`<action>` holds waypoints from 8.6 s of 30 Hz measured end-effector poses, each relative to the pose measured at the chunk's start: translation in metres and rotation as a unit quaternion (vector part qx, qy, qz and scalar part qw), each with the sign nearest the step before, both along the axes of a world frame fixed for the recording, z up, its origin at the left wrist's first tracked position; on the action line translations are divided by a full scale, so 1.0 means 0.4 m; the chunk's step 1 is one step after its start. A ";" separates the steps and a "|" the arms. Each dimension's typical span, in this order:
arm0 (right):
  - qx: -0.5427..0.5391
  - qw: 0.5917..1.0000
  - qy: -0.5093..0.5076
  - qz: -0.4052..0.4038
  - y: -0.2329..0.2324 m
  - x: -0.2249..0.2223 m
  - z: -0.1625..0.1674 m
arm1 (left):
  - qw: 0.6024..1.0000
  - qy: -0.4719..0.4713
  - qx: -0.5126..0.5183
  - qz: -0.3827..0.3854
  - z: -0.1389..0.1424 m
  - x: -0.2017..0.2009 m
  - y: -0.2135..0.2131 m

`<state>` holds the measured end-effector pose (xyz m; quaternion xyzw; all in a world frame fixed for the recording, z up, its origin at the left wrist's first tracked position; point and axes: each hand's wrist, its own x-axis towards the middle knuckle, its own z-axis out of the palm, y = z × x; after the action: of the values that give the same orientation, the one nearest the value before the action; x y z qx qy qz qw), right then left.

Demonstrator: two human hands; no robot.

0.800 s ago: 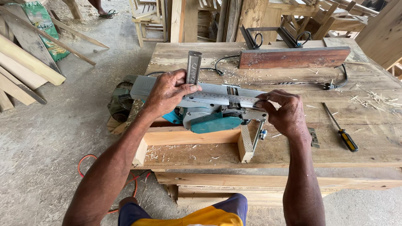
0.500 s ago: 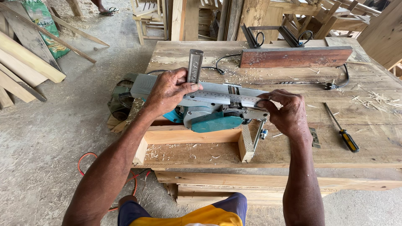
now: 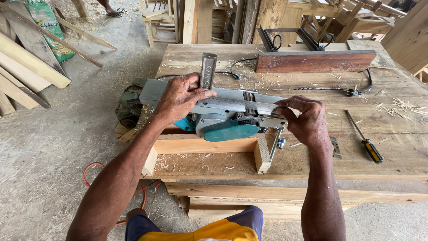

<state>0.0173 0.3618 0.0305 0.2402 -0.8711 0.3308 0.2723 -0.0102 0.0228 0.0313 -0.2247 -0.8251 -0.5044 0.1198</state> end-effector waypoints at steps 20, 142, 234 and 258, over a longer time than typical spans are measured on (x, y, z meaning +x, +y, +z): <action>0.005 1.000 0.012 0.000 -0.004 0.015 0.021 | 0.999 0.026 0.014 -0.017 0.018 0.011 -0.006; -0.052 0.997 -0.013 0.058 -0.262 0.166 0.057 | 0.994 -0.051 0.091 -0.030 0.117 -0.079 -0.144; -0.036 0.998 0.005 0.043 -0.267 0.238 0.184 | 0.995 -0.012 0.089 -0.047 0.212 0.130 -0.135; -0.038 0.998 -0.028 0.028 -0.268 0.280 0.205 | 0.996 -0.016 0.084 -0.041 0.226 0.164 -0.133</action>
<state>0.1293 0.2546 0.1126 0.2445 -0.8579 0.3781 0.2474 0.0555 -0.0304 0.1219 -0.2392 -0.7719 -0.5797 0.1044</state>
